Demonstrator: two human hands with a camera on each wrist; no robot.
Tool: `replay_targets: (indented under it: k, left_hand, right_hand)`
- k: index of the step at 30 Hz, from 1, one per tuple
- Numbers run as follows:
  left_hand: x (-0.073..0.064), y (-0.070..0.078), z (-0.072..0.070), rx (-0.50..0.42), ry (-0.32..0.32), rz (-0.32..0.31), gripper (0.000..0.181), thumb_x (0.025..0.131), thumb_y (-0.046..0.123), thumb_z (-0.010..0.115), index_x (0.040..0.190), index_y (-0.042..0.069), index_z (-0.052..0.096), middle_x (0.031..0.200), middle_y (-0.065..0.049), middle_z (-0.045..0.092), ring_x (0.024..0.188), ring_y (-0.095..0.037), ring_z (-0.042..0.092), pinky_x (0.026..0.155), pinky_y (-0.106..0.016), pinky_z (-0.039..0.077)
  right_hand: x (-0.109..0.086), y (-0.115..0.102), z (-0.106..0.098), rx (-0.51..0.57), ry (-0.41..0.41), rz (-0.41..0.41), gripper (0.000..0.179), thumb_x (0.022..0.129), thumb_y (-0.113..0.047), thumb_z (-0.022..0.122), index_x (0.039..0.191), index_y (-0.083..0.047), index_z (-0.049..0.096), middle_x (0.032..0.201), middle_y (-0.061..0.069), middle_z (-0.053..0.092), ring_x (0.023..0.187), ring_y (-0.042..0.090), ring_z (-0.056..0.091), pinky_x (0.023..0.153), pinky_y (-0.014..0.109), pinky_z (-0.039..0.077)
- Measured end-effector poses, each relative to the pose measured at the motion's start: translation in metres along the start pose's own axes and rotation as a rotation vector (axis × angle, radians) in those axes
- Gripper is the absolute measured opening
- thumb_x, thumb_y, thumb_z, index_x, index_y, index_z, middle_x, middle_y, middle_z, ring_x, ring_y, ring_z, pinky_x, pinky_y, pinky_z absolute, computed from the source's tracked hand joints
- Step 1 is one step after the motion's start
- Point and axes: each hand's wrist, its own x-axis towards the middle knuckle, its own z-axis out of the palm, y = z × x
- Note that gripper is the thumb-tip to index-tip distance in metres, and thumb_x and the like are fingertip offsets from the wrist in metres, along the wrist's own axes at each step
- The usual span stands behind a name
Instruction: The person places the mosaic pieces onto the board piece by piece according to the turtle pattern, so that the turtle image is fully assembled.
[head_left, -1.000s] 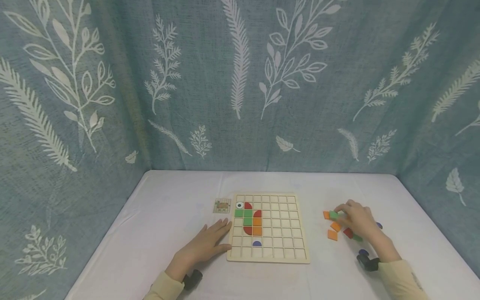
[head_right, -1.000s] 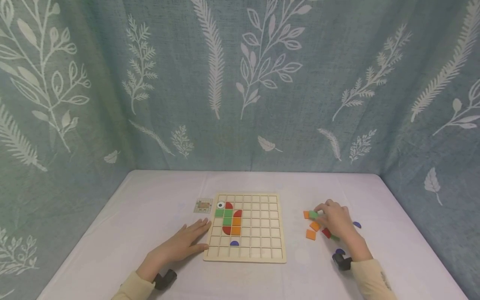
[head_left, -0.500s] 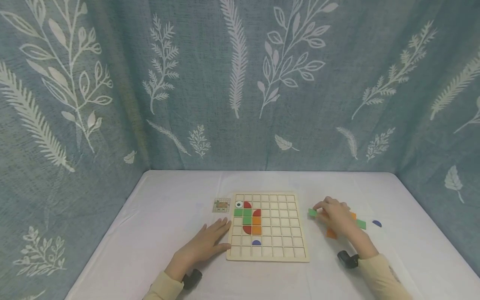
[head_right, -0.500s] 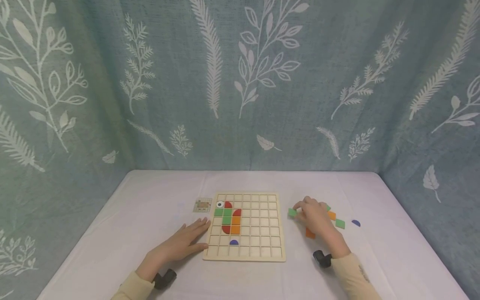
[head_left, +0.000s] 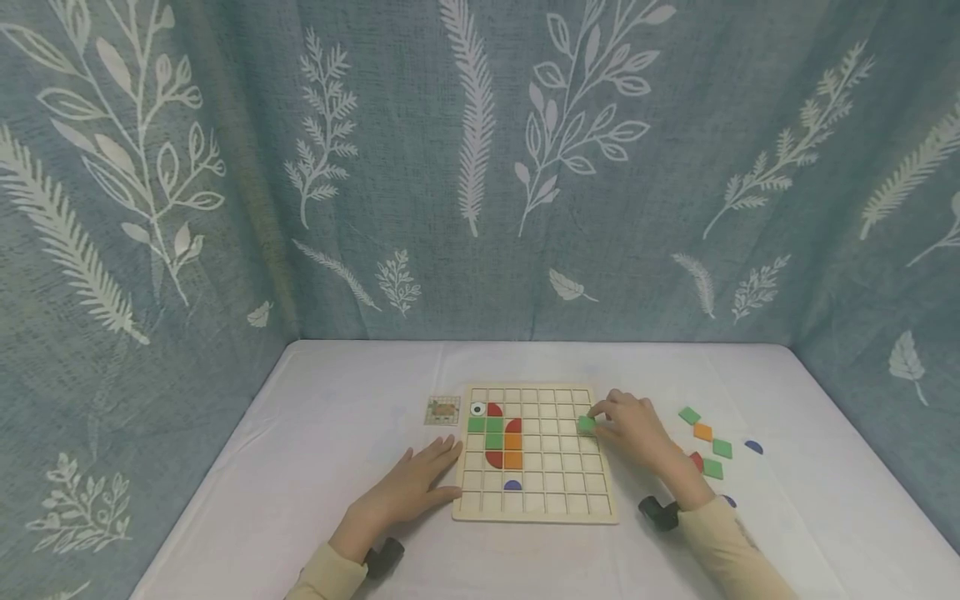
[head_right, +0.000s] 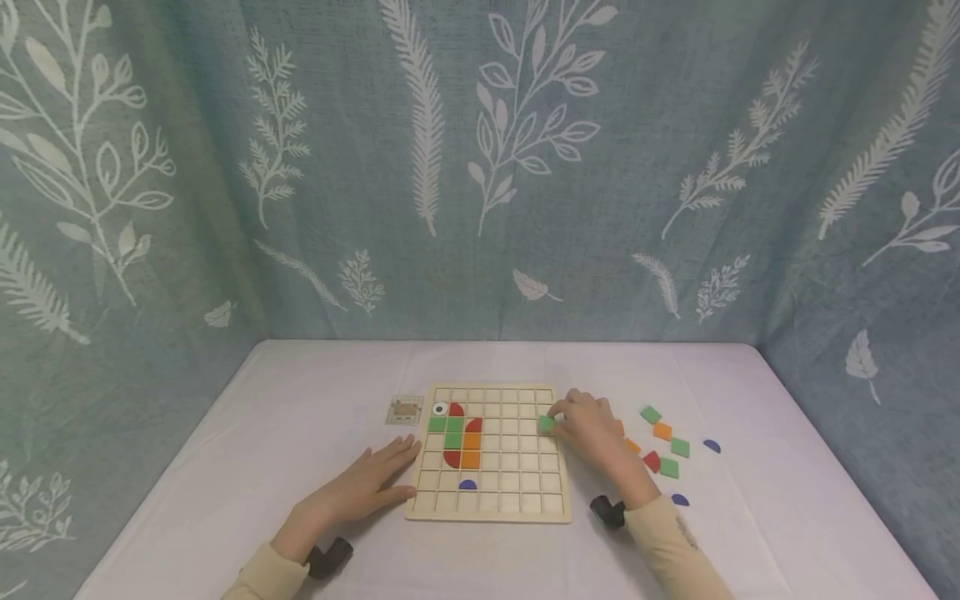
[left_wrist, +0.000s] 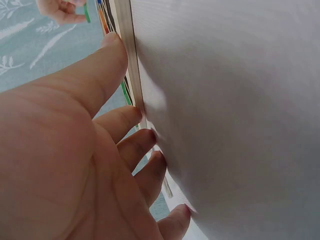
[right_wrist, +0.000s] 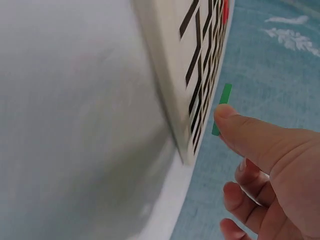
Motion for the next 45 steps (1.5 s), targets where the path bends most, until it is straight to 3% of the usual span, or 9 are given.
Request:
replay_targets:
  k: [7,22,36,45]
  left_hand:
    - [0.002,-0.001,0.001,0.006,-0.001,0.008,0.07,0.087,0.047,0.056,0.142,0.009,0.037,0.15,-0.011,0.031,0.14,-0.031,0.023,0.113,-0.057,0.013]
    - [0.0,0.0,0.001,0.0,0.006,0.011,0.069,0.087,0.046,0.057,0.142,0.008,0.037,0.149,-0.012,0.032,0.139,-0.032,0.023,0.113,-0.058,0.013]
    - [0.001,-0.001,0.001,0.007,0.008,0.023,0.069,0.087,0.047,0.056,0.142,0.008,0.038,0.149,-0.012,0.032,0.139,-0.032,0.024,0.113,-0.058,0.013]
    - [0.0,-0.001,0.0,0.001,0.004,0.025,0.069,0.088,0.046,0.056,0.142,0.007,0.037,0.149,-0.012,0.031,0.139,-0.032,0.023,0.113,-0.059,0.012]
  right_hand:
    - [0.011,-0.015,0.007,0.008,-0.015,-0.02,0.021,0.076,-0.022,0.076,0.094,-0.013,0.071,0.076,-0.004,0.052,0.069,0.01,0.047,0.062,0.026,0.031]
    - [0.032,-0.037,0.02,0.026,-0.03,-0.09,0.021,0.076,-0.024,0.076,0.094,-0.013,0.071,0.077,-0.003,0.054,0.072,0.014,0.055,0.062,0.026,0.031]
    - [0.043,-0.049,0.032,0.054,-0.054,-0.115,0.02,0.076,-0.022,0.077,0.093,-0.014,0.072,0.081,-0.003,0.057,0.075,0.013,0.054,0.076,0.038,0.039]
    - [0.044,-0.05,0.033,0.077,-0.075,-0.121,0.022,0.076,-0.024,0.077,0.095,-0.015,0.073,0.075,-0.005,0.053,0.065,0.009,0.042,0.066,0.029,0.029]
